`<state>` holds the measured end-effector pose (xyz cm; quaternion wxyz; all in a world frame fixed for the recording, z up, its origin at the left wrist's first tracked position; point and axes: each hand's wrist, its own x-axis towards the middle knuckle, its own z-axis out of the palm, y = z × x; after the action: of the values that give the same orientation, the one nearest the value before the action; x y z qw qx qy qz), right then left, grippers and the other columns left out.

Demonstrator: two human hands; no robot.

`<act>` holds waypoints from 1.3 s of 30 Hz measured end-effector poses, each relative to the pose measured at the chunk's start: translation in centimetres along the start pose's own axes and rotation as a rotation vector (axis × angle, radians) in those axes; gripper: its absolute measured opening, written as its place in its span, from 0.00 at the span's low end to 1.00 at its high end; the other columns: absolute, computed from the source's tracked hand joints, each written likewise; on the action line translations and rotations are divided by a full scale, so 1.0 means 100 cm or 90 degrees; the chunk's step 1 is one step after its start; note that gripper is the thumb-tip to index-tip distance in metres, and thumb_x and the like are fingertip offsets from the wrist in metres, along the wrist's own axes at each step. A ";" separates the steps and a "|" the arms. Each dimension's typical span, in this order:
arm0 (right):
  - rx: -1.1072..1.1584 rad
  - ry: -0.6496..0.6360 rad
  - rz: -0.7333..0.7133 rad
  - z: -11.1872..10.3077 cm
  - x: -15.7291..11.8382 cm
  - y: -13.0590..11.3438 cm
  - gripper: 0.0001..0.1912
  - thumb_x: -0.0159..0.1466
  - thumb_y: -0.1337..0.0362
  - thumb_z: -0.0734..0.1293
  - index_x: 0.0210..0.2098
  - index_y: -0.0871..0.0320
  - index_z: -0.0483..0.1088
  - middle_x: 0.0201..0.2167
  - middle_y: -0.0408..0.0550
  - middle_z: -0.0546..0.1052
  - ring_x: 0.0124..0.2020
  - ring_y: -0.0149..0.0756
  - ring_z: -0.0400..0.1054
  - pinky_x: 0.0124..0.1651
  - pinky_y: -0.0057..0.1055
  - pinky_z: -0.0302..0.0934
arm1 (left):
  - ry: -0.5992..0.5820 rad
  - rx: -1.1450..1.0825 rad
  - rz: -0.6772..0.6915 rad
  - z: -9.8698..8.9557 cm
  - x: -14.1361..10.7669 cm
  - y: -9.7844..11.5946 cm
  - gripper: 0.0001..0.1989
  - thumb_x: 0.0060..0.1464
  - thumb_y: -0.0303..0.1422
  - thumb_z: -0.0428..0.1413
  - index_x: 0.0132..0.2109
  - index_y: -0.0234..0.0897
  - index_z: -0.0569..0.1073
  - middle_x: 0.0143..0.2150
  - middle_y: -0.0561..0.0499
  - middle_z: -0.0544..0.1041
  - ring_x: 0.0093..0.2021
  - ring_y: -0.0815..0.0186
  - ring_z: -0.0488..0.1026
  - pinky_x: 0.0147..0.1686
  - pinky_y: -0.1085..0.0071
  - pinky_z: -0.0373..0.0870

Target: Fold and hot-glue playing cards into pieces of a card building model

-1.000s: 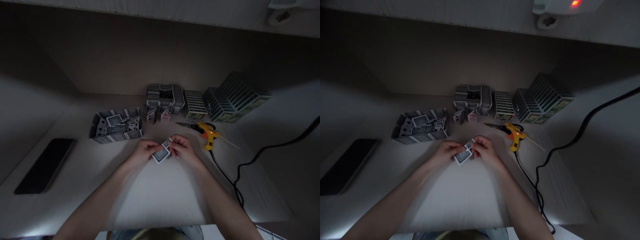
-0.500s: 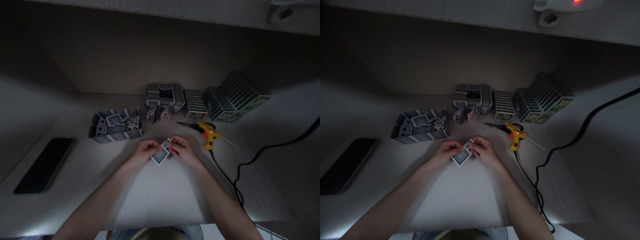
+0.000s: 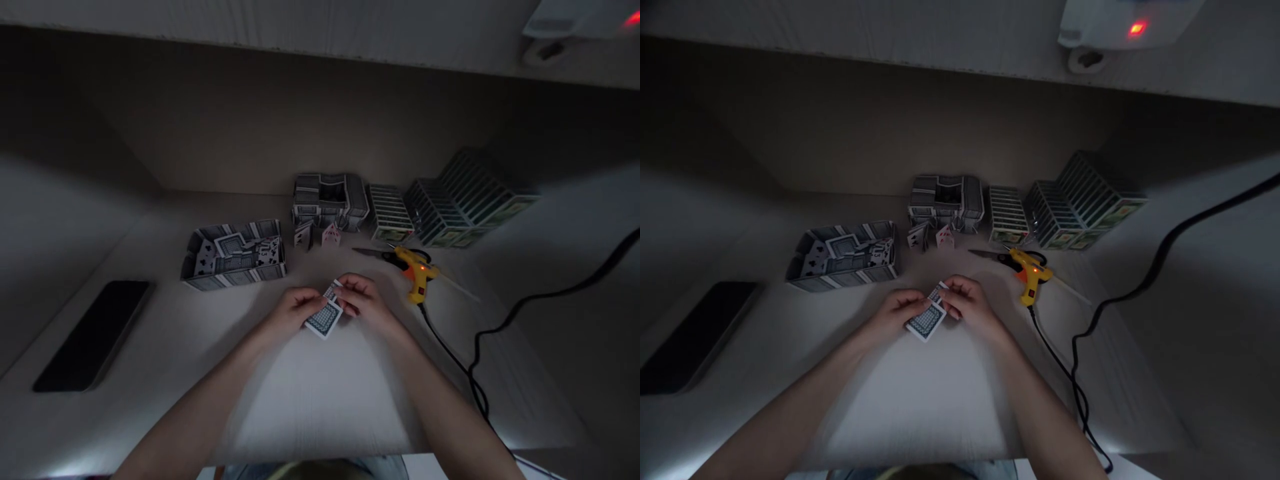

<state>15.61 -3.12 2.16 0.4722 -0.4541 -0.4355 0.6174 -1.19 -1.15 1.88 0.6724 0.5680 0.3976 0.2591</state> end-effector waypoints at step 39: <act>-0.783 0.638 0.089 -0.101 -0.032 -0.009 0.29 0.48 0.54 0.67 0.44 0.59 0.54 0.35 0.55 0.69 0.36 0.48 0.66 0.34 0.39 0.58 | 0.365 0.617 0.442 -0.034 -0.004 -0.007 0.19 0.55 0.32 0.47 0.16 0.35 0.60 0.14 0.56 0.61 0.17 0.74 0.57 0.21 0.75 0.51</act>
<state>26.05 -4.99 1.38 0.2368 -0.8834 -0.4041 0.0169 -4.27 0.24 1.21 0.0851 0.8101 0.4262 0.3936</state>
